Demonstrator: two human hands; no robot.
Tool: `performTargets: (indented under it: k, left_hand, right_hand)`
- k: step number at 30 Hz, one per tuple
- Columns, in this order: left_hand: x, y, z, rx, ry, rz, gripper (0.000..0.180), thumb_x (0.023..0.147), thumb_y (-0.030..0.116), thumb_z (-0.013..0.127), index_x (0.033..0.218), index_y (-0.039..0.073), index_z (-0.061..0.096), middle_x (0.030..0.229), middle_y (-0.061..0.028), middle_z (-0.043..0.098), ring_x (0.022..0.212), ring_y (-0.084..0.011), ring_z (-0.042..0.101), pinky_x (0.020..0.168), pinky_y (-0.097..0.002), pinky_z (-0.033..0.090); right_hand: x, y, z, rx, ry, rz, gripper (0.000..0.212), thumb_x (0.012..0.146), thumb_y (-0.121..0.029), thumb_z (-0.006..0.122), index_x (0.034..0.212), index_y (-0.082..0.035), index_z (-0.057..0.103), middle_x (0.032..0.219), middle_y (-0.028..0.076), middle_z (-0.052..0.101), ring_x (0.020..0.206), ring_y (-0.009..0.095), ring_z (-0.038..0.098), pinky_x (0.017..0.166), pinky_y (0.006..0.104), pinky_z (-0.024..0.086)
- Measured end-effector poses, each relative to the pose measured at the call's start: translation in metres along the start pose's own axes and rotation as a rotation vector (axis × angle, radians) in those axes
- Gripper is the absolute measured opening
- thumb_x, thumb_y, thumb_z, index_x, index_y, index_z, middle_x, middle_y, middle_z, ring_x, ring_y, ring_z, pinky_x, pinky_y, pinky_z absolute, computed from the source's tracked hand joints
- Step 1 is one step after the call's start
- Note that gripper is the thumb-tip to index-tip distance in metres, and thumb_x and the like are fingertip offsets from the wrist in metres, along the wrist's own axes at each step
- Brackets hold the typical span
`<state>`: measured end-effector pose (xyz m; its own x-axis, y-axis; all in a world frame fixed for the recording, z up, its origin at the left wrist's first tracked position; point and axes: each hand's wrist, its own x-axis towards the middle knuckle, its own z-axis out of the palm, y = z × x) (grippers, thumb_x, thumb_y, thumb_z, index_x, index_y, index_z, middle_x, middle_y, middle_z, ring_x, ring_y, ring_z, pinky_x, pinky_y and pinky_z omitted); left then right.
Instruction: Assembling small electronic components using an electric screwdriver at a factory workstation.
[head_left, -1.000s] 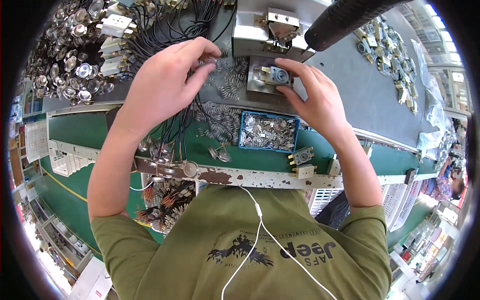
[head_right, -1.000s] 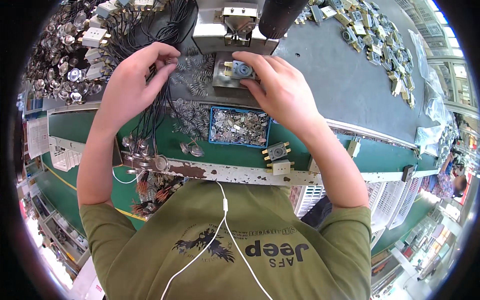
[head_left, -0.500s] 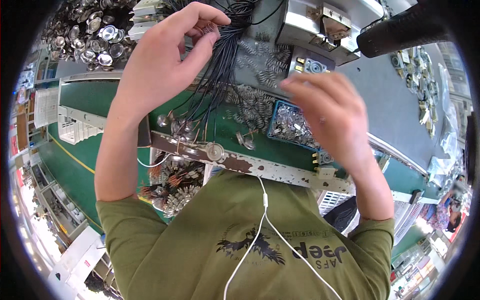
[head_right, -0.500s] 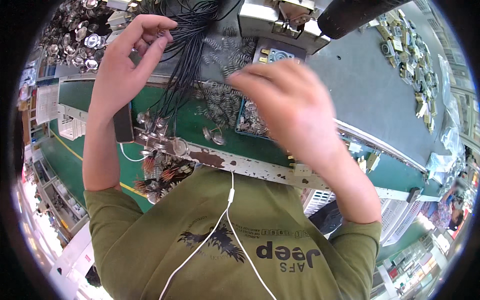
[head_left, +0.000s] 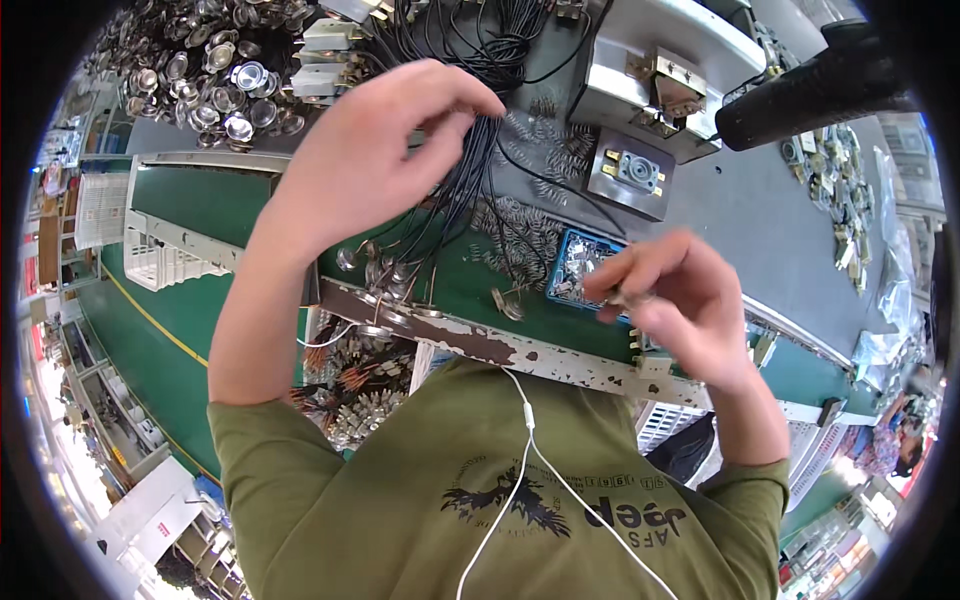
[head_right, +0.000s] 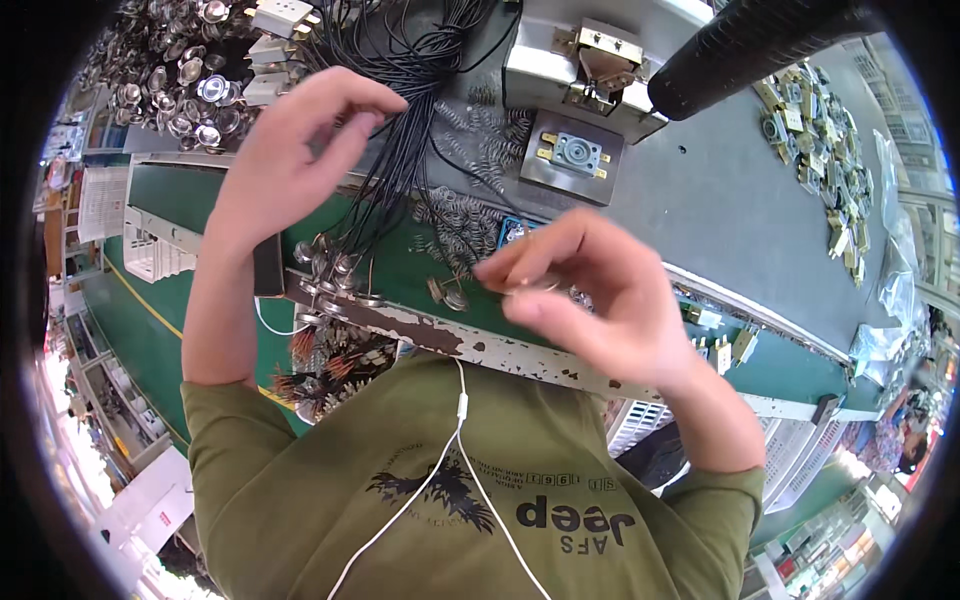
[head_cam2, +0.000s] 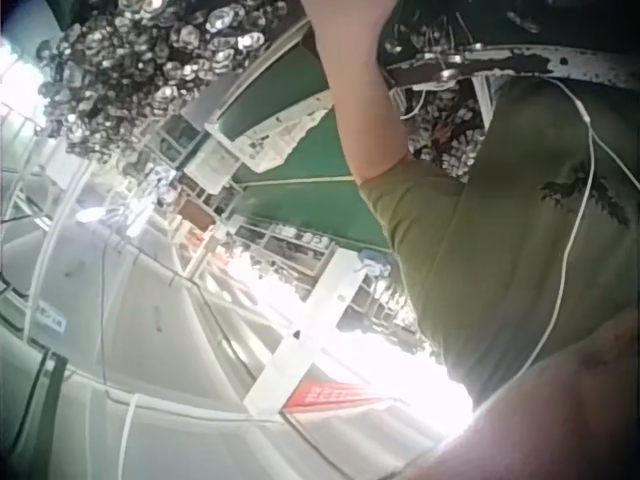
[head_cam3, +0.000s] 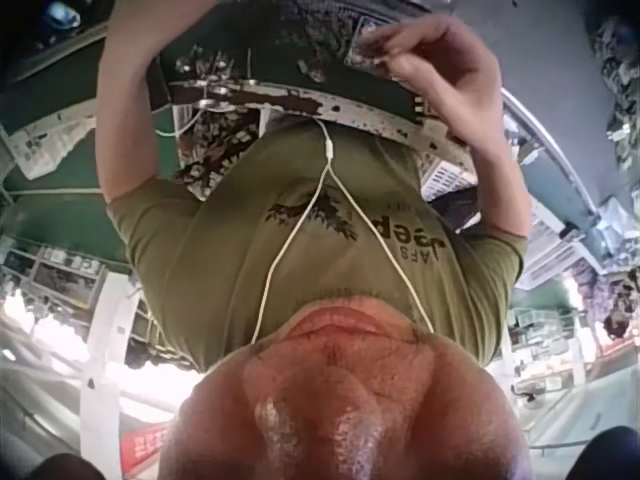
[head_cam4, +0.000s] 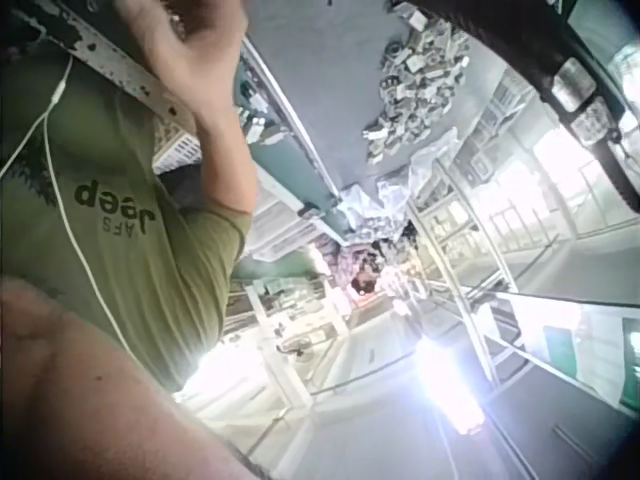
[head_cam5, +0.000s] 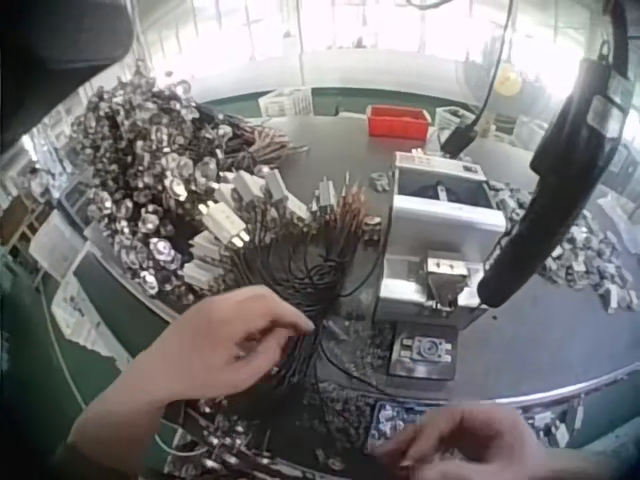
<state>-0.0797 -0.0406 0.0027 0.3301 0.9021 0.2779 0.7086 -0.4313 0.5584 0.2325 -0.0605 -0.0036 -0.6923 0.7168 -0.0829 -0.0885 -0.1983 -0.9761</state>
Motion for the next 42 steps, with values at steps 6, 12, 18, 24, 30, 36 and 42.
performTargets:
  k: [6,12,18,24,30,36,42]
  left_hand:
    - [0.005,0.002,-0.005,0.045,-0.173,-0.068,0.018,0.097,0.007,0.062,0.114,0.006,0.068,0.099,-0.0067,0.067,0.082,-0.0173,0.064,0.070,-0.0297,0.050]
    - [0.016,0.005,0.012,0.118,-0.138,0.006,0.018,0.098,0.009,0.063,0.114,0.006,0.068,0.099,-0.0092,0.068,0.088,-0.0233,0.067,0.077,-0.0345,0.054]
    - [0.043,-0.035,0.032,0.320,0.071,0.299,0.012,0.096,0.013,0.066,0.107,0.008,0.067,0.094,-0.0118,0.070,0.089,-0.0323,0.069,0.079,-0.0422,0.056]
    - [0.044,-0.020,0.029,0.118,-0.012,0.067,0.016,0.096,0.012,0.068,0.111,0.006,0.068,0.101,-0.0121,0.072,0.093,-0.0290,0.071,0.081,-0.0383,0.057]
    - [0.054,0.025,0.044,0.048,-0.029,0.293,0.018,0.089,0.006,0.074,0.107,0.003,0.070,0.099,-0.0106,0.069,0.088,-0.0270,0.070,0.076,-0.0361,0.055]
    - [0.075,0.034,0.089,0.058,-0.082,0.383,0.013,0.088,0.009,0.073,0.099,0.006,0.068,0.093,-0.0084,0.068,0.086,-0.0297,0.069,0.078,-0.0405,0.055]
    - [0.077,0.031,0.095,0.089,-0.096,0.399,0.010,0.086,0.009,0.070,0.094,0.006,0.065,0.086,-0.0079,0.066,0.083,-0.0290,0.068,0.074,-0.0396,0.055]
  right_hand:
    - [0.007,0.007,0.008,0.101,0.044,0.326,0.051,0.106,-0.010,0.054,0.154,0.003,0.040,0.101,0.014,0.074,0.094,0.016,0.067,0.086,0.0292,0.053]
    - [0.021,0.009,0.009,0.339,0.006,0.318,0.044,0.111,-0.020,0.050,0.148,0.004,0.049,0.089,0.009,0.071,0.083,0.013,0.063,0.079,0.0286,0.050]
    - [0.000,-0.021,-0.017,-0.855,-0.054,0.127,0.032,0.105,-0.015,0.059,0.133,0.001,0.065,0.074,0.005,0.067,0.065,0.011,0.062,0.061,0.0329,0.049]
    - [0.001,-0.032,-0.066,-0.303,0.011,0.311,0.039,0.097,-0.011,0.071,0.136,-0.006,0.068,0.073,0.002,0.065,0.063,0.003,0.057,0.055,0.0281,0.045]
    - [-0.008,-0.015,-0.057,-1.332,0.048,-0.162,0.035,0.091,-0.010,0.074,0.126,-0.014,0.075,0.073,0.009,0.063,0.059,0.023,0.057,0.057,0.0373,0.047]
    - [-0.023,0.028,-0.050,-0.930,0.318,-0.062,0.043,0.090,-0.006,0.076,0.132,-0.010,0.070,0.081,0.008,0.065,0.067,0.019,0.059,0.065,0.0327,0.050]
    - [-0.034,0.030,-0.053,-0.712,0.424,0.003,0.045,0.089,-0.004,0.076,0.133,-0.005,0.067,0.097,0.008,0.072,0.083,0.016,0.064,0.078,0.0306,0.052]
